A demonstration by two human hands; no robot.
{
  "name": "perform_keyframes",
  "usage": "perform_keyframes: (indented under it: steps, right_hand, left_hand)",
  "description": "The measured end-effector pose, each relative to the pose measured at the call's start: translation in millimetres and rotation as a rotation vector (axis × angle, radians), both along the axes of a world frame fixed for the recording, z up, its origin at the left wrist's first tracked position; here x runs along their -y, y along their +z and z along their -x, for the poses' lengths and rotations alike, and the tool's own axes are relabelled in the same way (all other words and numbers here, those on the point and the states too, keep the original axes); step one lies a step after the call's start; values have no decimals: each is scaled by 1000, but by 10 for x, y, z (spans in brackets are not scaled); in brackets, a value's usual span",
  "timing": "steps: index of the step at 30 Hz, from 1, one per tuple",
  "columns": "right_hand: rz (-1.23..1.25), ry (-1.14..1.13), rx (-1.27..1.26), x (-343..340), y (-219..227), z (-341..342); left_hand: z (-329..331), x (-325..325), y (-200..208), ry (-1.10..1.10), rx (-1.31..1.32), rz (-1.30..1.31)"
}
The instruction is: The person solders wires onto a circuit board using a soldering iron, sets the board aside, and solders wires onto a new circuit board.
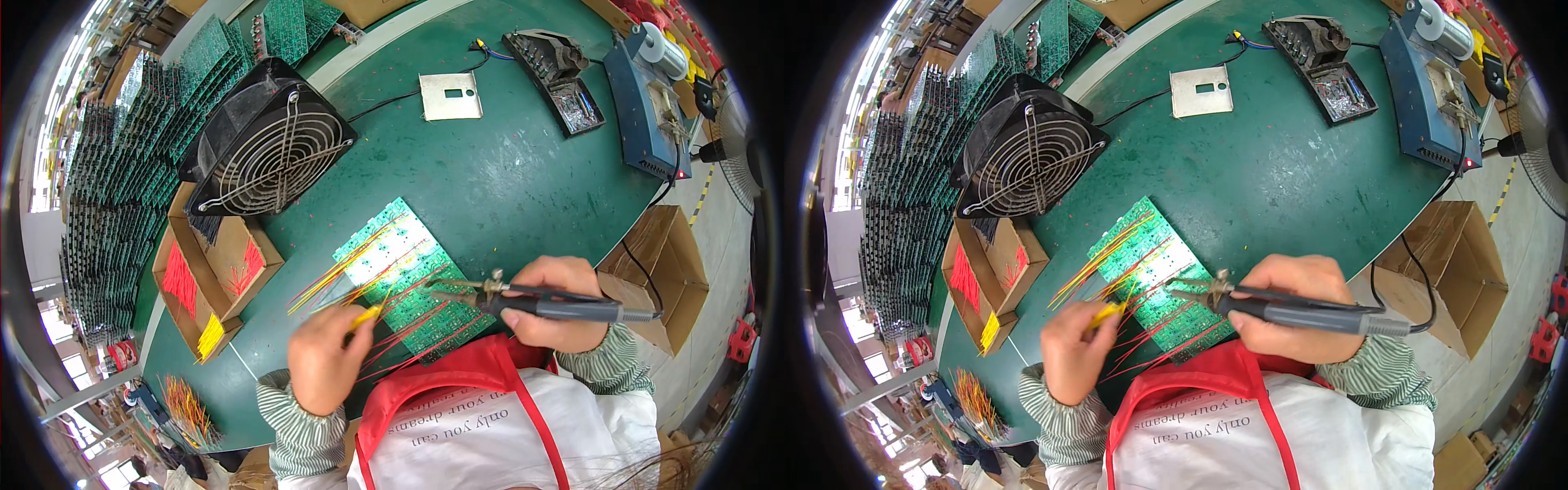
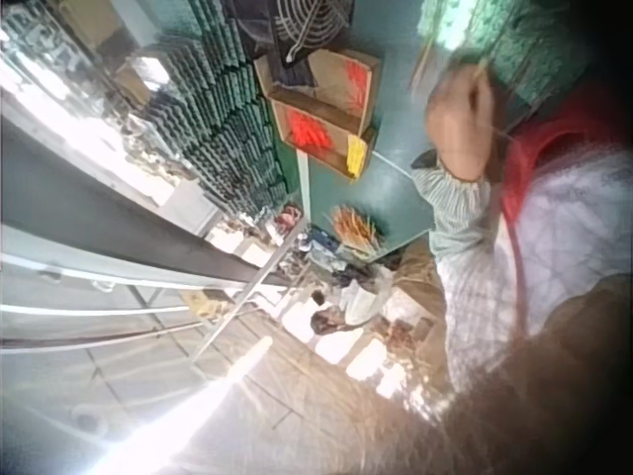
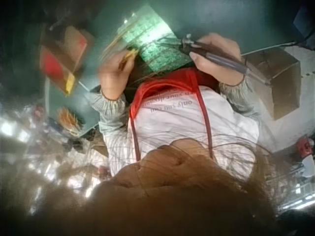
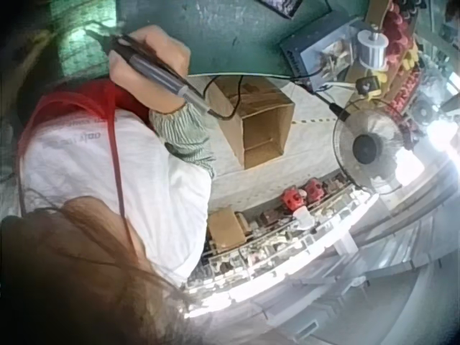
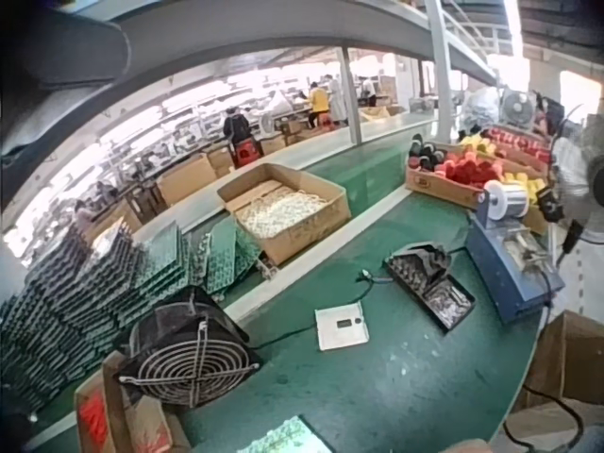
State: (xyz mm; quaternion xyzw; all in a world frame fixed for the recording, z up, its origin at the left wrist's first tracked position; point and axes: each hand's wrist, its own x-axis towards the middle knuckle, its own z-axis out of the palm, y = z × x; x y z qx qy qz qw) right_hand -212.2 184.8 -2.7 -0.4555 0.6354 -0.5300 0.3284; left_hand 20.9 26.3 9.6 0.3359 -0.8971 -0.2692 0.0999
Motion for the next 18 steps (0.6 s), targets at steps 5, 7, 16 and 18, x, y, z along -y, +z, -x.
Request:
perform_keyframes:
  steps: [5, 7, 16, 18]
  right_hand:
    - [18, 55, 10, 61, -41, -152]
    - [-2, 67, 18, 83, -27, -194]
    - [-32, 71, 32, 120, -74, -245]
    - [-32, 73, 34, 133, -75, -243]
  left_hand:
    - [-6, -58, -121, 43, 27, -201]
    - [-27, -47, -152, 45, 15, -217]
    - [-32, -6, -221, 26, -31, -264]
    - [-31, 3, -225, 21, -27, -269]
